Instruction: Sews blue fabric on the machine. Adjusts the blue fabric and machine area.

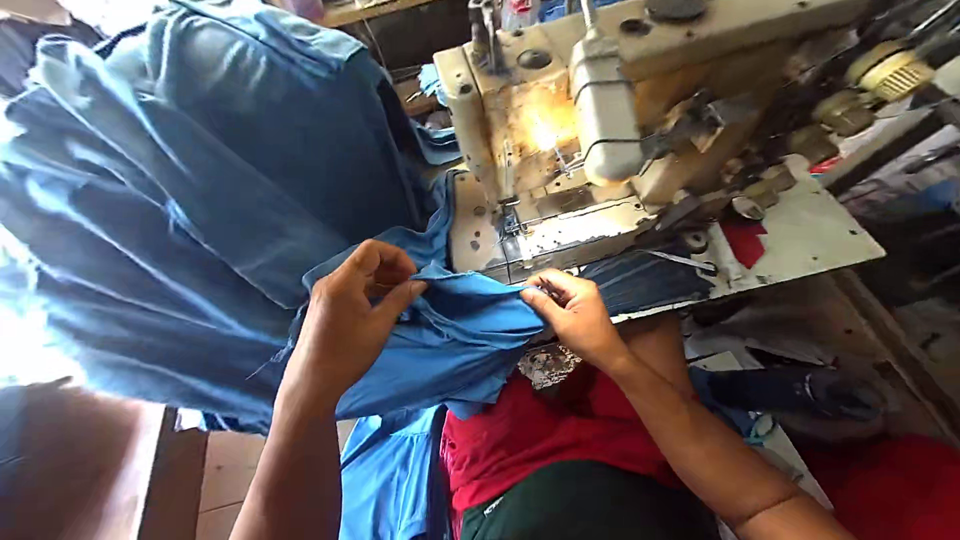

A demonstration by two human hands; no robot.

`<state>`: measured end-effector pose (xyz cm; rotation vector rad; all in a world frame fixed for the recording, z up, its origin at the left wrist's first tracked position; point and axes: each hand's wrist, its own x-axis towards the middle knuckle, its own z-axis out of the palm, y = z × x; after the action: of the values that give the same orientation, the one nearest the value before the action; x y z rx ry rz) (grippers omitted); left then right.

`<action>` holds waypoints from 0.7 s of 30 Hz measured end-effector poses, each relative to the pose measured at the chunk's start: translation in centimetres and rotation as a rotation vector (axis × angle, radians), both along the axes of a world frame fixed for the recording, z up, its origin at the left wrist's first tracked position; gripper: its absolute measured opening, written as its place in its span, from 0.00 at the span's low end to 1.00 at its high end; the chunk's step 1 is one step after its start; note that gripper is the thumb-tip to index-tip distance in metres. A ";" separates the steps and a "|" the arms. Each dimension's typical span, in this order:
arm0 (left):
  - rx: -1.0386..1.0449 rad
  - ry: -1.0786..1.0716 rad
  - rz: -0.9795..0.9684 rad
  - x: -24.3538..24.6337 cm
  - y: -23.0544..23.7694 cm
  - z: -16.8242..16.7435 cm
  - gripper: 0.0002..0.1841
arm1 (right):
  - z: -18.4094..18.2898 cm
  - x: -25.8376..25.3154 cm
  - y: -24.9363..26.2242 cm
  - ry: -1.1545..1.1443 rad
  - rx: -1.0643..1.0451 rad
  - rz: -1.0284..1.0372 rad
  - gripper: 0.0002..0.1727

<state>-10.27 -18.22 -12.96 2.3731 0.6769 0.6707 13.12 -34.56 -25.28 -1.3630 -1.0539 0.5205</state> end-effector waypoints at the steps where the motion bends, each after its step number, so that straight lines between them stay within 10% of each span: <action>1: -0.090 -0.070 -0.022 0.1 0.1 -0.1 0.11 | 0.2 -0.1 0.2 0.004 0.004 -0.009 0.07; 7: -0.290 -0.283 -0.108 1.3 1.1 -3.3 0.08 | 0.5 0.2 0.7 -0.005 0.011 -0.032 0.08; 14: 0.100 0.057 -0.127 1.2 -0.6 -2.2 0.26 | 0.2 1.8 0.1 0.245 0.030 -0.016 0.05; 21: 0.234 -0.024 -0.124 0.7 -0.3 -2.1 0.08 | -1.4 1.8 -0.5 -0.177 -0.137 -0.047 0.09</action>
<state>-9.58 -18.50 -15.02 2.5915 0.4565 0.7582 14.88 -35.08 -26.66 -1.5735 -1.1434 0.4497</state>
